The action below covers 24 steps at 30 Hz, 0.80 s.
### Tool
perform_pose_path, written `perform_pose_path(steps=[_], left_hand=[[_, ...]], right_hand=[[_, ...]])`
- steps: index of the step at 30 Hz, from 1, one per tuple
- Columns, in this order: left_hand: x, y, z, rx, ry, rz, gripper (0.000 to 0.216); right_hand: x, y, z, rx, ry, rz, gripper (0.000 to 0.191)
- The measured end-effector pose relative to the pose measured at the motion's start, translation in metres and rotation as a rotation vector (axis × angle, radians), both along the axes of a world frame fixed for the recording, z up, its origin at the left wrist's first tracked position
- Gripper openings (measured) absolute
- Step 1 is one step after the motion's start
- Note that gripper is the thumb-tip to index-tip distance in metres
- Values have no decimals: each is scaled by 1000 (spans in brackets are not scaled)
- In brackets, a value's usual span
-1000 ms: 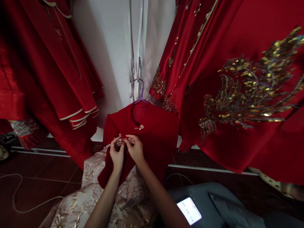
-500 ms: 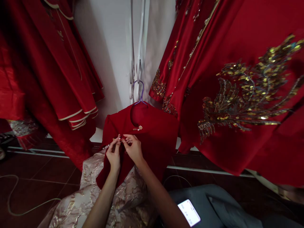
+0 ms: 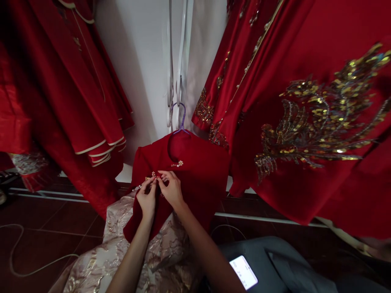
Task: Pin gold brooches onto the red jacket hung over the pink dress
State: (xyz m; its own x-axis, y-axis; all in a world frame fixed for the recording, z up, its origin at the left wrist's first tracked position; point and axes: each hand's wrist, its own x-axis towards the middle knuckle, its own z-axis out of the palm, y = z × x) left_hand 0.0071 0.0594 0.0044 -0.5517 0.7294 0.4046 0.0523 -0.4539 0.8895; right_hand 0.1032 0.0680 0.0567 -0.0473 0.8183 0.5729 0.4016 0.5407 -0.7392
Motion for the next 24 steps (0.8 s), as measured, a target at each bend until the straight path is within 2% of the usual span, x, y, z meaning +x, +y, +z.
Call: perform_pose_path(steps=[5, 7, 10, 12, 14, 17, 19, 22, 24], left_hand=[[-1, 2, 1, -4, 33, -12, 22], [0, 2, 1, -16, 14, -41, 25], [2, -4, 1, -28, 9, -15, 31], [2, -15, 2, -52, 119, 5, 27], [3, -30, 4, -93, 326, -27, 22], [5, -53, 6, -157, 659, -60, 22], [8, -63, 8, -187, 831, -45, 22], [9, -67, 9, -205, 948, -24, 16], [8, -67, 9, -201, 948, -25, 14]], right_hand=[[-3, 4, 1, -5, -1, -6, 26], [-2, 3, 6, -41, 8, 16, 25], [10, -5, 16, -130, 42, 51, 24], [26, -14, 20, -173, 53, 39, 23], [46, -25, 20, -203, 31, -2, 21], [77, -44, 9, -267, -74, -57, 20], [89, -54, -3, -341, -151, -41, 23], [93, -61, -22, -414, -221, 0, 29], [89, -63, -30, -394, -234, -18, 30]])
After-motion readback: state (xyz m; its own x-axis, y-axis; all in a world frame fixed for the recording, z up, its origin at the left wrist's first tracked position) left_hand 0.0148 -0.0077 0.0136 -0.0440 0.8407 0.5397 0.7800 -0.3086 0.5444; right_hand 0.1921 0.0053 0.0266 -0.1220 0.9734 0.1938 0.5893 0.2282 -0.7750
